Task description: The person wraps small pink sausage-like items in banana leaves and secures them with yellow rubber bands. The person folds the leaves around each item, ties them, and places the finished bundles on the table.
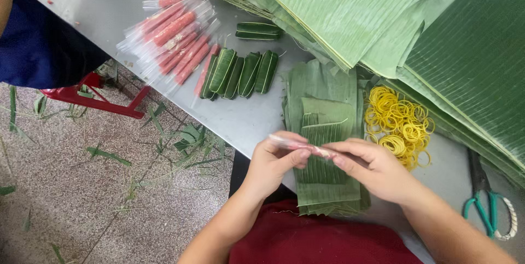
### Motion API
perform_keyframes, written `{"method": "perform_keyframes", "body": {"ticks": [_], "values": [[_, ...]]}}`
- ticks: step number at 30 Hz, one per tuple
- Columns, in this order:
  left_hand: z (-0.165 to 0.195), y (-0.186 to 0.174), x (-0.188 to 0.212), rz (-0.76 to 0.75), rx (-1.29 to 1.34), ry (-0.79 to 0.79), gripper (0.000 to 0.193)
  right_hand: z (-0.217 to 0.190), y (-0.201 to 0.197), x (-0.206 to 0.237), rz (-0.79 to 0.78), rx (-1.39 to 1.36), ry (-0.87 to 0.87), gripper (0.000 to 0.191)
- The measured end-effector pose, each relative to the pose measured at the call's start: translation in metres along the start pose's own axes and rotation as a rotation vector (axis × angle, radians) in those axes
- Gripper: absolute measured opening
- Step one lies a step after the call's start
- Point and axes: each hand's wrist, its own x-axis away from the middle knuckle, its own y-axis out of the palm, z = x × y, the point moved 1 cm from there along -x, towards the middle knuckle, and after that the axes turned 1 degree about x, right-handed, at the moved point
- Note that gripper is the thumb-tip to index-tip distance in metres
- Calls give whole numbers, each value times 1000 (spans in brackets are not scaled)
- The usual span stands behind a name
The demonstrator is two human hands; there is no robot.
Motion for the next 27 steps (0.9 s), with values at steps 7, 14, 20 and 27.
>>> {"method": "perform_keyframes", "body": {"ticks": [7, 14, 20, 27], "values": [[11, -8, 15, 109, -415, -91, 14, 12, -19, -4, -73, 102, 205, 33], [26, 18, 19, 167, -1398, 504, 21, -21, 7, -3, 157, 734, -88, 23], [46, 31, 25, -106, -1508, 866, 36, -45, 3, 0, 99, 780, -378, 23], [48, 28, 18, -311, -1522, 811, 33, -39, -8, -1, -60, 696, -393, 37]]}}
